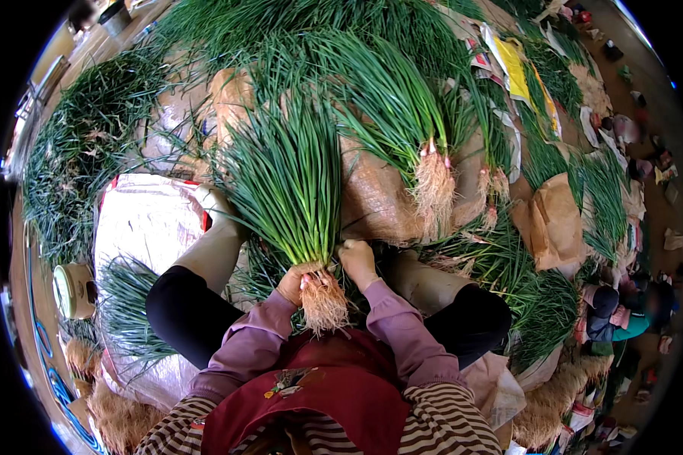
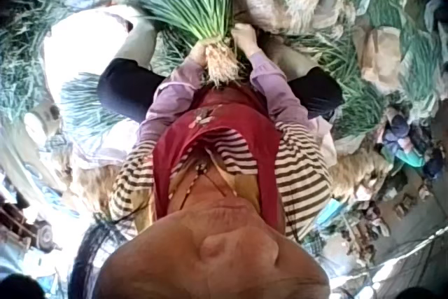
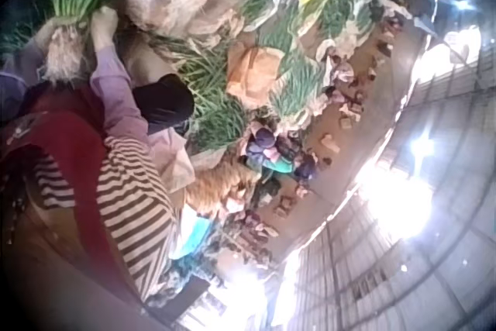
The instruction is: The person gathers and sorts green onions by hand from large piles on the floor, organizing them into bundles.
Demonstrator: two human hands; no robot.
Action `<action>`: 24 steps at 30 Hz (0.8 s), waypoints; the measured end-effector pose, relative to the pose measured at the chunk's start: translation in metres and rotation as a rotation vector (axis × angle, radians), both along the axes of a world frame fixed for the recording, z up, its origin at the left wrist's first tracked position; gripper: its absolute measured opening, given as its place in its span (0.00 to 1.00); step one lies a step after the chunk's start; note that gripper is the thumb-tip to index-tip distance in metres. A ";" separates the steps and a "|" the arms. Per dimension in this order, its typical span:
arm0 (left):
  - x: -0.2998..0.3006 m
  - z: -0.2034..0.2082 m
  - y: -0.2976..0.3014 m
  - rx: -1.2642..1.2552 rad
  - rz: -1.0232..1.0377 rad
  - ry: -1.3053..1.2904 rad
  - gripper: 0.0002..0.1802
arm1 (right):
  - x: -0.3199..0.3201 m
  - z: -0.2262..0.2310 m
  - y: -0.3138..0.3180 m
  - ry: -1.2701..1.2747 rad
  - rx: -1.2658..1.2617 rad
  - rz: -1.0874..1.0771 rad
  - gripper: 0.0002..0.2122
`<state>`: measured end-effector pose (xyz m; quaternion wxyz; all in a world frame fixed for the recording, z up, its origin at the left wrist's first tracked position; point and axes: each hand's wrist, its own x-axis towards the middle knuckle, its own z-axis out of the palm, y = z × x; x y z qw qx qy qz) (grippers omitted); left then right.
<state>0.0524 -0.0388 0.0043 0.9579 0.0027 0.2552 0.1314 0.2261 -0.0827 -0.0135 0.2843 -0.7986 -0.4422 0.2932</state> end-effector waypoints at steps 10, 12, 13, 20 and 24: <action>0.009 0.007 -0.010 0.124 -0.031 -0.152 0.19 | 0.024 0.082 0.024 -0.482 -0.421 0.480 0.10; 0.003 0.004 -0.010 0.054 0.011 -0.291 0.22 | 0.050 0.082 0.035 -0.412 -0.375 0.627 0.14; 0.000 0.019 -0.004 -0.009 -0.016 -0.373 0.22 | 0.076 0.088 0.041 -0.257 -0.207 0.521 0.14; 0.000 0.025 0.004 0.174 0.037 -0.295 0.25 | 0.210 0.069 0.097 -0.658 -0.051 -0.509 0.30; -0.019 0.040 0.017 0.242 -0.009 -0.202 0.24 | 0.191 0.087 0.098 -0.709 -0.214 -0.274 0.31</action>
